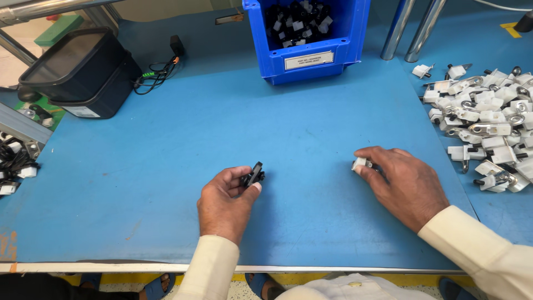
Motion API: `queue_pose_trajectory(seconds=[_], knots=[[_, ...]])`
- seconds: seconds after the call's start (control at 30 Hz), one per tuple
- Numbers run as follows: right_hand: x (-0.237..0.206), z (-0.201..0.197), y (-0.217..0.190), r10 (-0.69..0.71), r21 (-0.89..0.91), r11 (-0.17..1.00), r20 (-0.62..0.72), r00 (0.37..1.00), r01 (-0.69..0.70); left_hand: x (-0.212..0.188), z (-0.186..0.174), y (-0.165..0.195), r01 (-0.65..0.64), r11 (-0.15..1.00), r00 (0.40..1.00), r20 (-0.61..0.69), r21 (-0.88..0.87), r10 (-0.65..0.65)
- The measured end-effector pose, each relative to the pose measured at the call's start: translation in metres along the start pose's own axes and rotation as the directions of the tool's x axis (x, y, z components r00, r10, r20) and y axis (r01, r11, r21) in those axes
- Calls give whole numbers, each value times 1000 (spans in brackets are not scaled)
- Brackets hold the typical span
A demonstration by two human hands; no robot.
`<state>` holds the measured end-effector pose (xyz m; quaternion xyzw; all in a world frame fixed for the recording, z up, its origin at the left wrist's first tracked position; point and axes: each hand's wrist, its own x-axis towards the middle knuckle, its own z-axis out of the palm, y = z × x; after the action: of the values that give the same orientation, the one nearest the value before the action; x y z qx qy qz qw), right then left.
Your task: The person repeatedly picks a black plastic housing and a white electrical component, aligns them, and presses them together to form an assembled unit. The person places the assembled units into a blue bin. The person then picks up a plastic bag containing black components.
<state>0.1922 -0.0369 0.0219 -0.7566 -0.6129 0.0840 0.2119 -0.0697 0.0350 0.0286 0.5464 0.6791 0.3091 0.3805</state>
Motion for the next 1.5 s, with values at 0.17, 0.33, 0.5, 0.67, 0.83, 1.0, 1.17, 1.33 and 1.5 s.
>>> queue_pose_trajectory(seconds=[0.17,0.33,0.5,0.67,0.83,1.0,1.17,1.33,1.5], knots=[[0,6,7,97,93,991,26,995,-99,10,-7,0,38,991,999,38,-128,-33],[0,8,13,102,255,962,-12,995,-96,20,-15,6,64,984,997,57,-166,-56],[-3,6,16,276,438,865,-6,961,-246,24,13,18,141,958,966,247,-250,-78],[-9,3,17,286,459,858,-56,957,-230,-2,73,33,-42,998,892,448,-53,61],[-14,-1,19,135,249,964,-141,981,-97,-23,95,44,-214,975,870,466,57,164],[-11,6,19,-58,-3,998,-208,976,59,-30,99,46,-176,976,904,414,129,109],[-9,5,24,132,292,952,-139,981,-87,-34,106,49,-132,985,931,354,108,86],[-19,9,16,235,674,718,3,972,-176,-38,111,58,-148,981,928,360,127,94],[-22,12,11,359,531,776,74,930,-341,-35,100,71,-226,911,884,466,346,42]])
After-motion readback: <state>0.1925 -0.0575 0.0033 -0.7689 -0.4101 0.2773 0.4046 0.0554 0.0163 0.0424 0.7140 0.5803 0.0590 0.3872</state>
